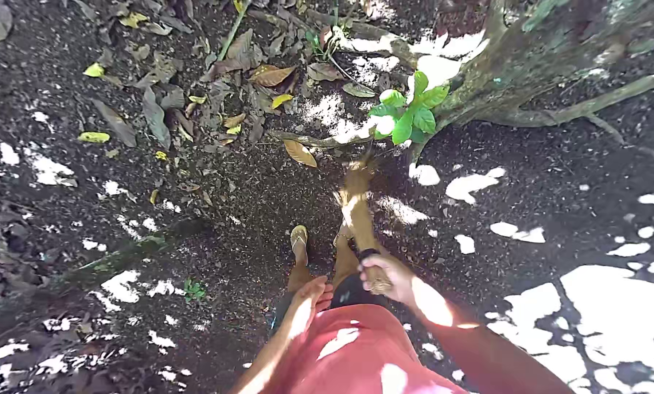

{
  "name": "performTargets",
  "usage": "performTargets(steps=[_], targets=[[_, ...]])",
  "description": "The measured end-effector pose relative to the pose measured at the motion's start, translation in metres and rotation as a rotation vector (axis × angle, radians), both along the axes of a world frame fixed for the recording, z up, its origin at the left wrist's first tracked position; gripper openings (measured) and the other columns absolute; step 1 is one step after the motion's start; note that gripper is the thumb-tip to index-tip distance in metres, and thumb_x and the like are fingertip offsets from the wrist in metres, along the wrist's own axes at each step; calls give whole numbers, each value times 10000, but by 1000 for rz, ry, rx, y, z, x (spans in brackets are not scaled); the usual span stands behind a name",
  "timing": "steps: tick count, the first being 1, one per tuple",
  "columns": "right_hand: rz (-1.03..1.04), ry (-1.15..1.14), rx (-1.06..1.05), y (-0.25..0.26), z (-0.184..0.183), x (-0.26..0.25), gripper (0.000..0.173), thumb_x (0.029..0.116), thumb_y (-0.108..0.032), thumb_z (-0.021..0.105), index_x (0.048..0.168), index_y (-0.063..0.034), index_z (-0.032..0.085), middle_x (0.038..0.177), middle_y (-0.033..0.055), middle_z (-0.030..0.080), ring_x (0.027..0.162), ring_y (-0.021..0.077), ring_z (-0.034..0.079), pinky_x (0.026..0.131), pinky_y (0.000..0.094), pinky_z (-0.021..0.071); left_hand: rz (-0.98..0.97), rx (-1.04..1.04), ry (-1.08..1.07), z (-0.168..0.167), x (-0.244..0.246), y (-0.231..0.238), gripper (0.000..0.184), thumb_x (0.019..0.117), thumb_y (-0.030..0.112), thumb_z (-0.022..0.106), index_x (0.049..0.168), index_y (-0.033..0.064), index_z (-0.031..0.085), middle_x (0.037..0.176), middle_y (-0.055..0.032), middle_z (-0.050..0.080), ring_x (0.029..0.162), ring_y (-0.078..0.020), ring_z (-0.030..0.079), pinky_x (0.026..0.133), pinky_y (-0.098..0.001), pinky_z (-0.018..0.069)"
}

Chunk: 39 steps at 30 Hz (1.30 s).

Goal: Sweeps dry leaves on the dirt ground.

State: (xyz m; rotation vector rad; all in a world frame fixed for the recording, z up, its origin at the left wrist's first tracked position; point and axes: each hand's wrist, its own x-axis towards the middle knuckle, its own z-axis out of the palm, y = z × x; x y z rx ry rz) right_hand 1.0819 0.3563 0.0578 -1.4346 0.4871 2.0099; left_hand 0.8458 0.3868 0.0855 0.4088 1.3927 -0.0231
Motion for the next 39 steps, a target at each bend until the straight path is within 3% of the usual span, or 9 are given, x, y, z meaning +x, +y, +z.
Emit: performTargets(steps=[3,8,11,13,17,22,32,35,39], targets=[[64,165,89,7,10,-15,835,906,-100,569,1597,-286,139,909,95,609,634,193,633,535,341,564,58,-67,-149,9,29,5,530,1116,408,344,1402,9,545,1286,-131,673,1148,-215,672,1005,-394,542],[151,49,232,-28,75,23,405,985,-170,514,1380,-116,443,852,42,660,653,151,660,557,310,585,59,-240,-530,46,94,10,372,1080,426,430,1073,124,646,850,8,670,755,-102,655,724,-302,583],[270,-85,341,-45,103,48,678,944,-299,644,1519,-58,375,1161,37,696,979,110,693,865,300,599,193,-377,-577,47,114,2,274,1050,349,531,1117,113,654,890,-27,692,796,-115,667,734,-304,575],[359,-44,352,-42,110,62,757,955,-374,623,1580,-93,302,1127,64,723,913,156,734,802,334,631,367,-446,-477,45,120,13,235,1031,270,475,1026,92,630,840,-57,688,751,-149,682,691,-323,591],[363,-148,274,-29,97,60,613,991,-225,532,1570,-127,355,1021,133,719,827,234,724,706,381,618,710,-398,-369,4,66,69,241,1021,223,428,1065,39,576,886,-105,667,672,-156,676,568,-260,588],[411,-294,191,-39,71,59,681,939,-173,648,1559,-96,375,1072,159,721,859,233,734,743,370,626,742,44,-89,-24,-21,153,187,1029,171,399,1057,53,542,842,-95,647,642,-151,663,547,-253,579],[330,-442,10,-47,56,53,549,1003,-138,575,1531,-96,430,1148,180,703,929,276,725,786,431,618,685,-260,-307,74,29,102,222,1015,163,459,1176,38,548,959,-131,660,688,-166,679,575,-270,593],[359,-475,-7,-25,48,45,544,1015,-114,548,1541,-75,414,1102,172,717,877,261,731,762,422,620,709,-326,-343,44,-10,154,270,1010,234,435,1115,29,576,926,-115,665,683,-150,682,574,-250,596],[380,-453,21,10,40,22,560,1018,-155,601,1538,-76,410,1107,193,697,904,283,721,796,449,616,731,-1,-48,-8,-91,257,207,1036,194,399,1072,54,548,835,-88,640,626,-136,644,535,-242,558]])
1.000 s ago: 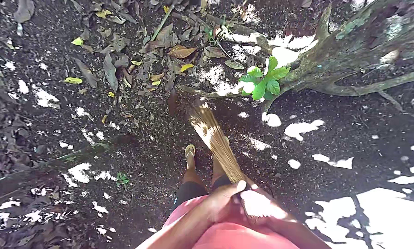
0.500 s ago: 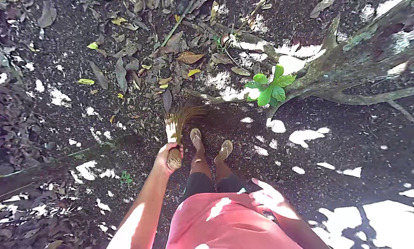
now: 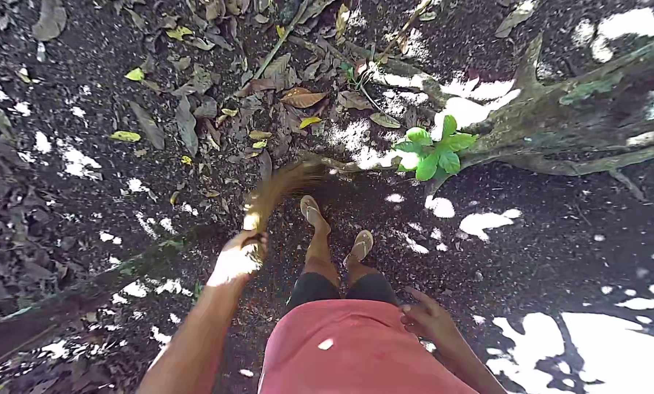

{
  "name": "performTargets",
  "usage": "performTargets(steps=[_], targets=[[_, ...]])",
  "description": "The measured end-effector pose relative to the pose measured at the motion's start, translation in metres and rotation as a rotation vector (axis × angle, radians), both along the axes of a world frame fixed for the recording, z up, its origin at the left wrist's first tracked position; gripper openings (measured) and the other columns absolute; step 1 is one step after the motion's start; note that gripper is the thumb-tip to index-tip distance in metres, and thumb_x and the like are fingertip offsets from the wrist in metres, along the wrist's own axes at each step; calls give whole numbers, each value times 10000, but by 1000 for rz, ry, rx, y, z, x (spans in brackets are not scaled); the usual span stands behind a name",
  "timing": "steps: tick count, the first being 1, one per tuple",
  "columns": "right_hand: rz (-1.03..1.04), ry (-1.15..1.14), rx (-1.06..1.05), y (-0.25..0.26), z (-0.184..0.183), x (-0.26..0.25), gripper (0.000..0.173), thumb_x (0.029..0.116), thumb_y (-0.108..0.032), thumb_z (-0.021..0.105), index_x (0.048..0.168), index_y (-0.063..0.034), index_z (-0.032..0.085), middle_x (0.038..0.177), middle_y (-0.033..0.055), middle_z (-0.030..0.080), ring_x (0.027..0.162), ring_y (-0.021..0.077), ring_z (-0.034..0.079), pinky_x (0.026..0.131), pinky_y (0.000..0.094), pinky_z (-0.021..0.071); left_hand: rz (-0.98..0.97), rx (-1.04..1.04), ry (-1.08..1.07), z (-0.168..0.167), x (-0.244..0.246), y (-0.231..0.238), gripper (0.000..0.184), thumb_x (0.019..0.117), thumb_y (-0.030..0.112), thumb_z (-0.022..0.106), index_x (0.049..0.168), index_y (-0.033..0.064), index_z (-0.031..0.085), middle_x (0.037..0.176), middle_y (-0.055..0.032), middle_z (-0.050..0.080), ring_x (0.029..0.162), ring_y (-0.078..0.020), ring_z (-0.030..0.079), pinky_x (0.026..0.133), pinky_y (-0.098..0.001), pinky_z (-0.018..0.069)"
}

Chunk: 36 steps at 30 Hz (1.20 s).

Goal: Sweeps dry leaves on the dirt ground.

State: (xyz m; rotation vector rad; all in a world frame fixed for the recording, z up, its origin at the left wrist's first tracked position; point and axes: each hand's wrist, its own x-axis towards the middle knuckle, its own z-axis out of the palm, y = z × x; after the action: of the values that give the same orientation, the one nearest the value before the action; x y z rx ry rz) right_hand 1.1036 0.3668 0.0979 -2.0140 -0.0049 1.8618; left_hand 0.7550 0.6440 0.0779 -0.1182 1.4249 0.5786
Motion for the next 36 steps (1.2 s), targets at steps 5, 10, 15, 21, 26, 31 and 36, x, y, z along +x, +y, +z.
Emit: performTargets(steps=[5,10,15,21,26,31,36], targets=[[179,72,173,78,5,-46,623,977,-253,648,1527,-53,434,1131,166,712,960,260,723,859,448,612,-88,117,240,5,-16,60,178,1041,167,447,1117,49,556,878,-92,665,643,-149,661,560,-277,585],[237,340,402,193,23,-103,636,970,-247,658,1518,-12,436,1252,159,681,1097,224,690,990,406,564,-156,317,297,40,1,52,377,996,96,500,1359,34,415,1008,-119,652,707,-194,685,600,-341,618],[343,475,382,295,37,-129,910,874,-214,727,1616,-68,219,1325,195,618,1112,220,670,973,408,565,-570,556,189,70,33,32,618,1011,294,565,1513,-4,363,1335,-121,620,1148,-172,653,980,-355,569],[-5,67,151,252,55,-69,589,864,-126,666,1407,-42,453,846,110,669,628,197,646,559,376,572,-802,557,5,47,41,31,515,1067,339,399,1483,62,520,1429,-111,595,1299,-218,577,1072,-417,492],[-288,-97,70,210,31,15,619,940,-61,573,1502,-107,316,1015,157,668,697,252,683,586,408,598,-665,298,121,29,23,29,472,1030,218,493,1466,38,496,1319,-127,651,1150,-212,661,980,-381,548],[-336,197,139,301,-54,53,384,972,-58,504,1346,-110,428,848,71,612,632,155,613,548,321,549,-518,157,278,12,15,6,443,1035,190,500,1454,51,511,1285,-139,656,1069,-207,678,912,-373,564],[36,389,176,317,-16,39,942,824,-91,625,1611,-232,127,923,111,623,595,181,606,490,341,531,-509,2,340,-23,26,-41,427,1035,169,529,1440,34,520,1253,-184,664,1050,-248,684,907,-427,562]])
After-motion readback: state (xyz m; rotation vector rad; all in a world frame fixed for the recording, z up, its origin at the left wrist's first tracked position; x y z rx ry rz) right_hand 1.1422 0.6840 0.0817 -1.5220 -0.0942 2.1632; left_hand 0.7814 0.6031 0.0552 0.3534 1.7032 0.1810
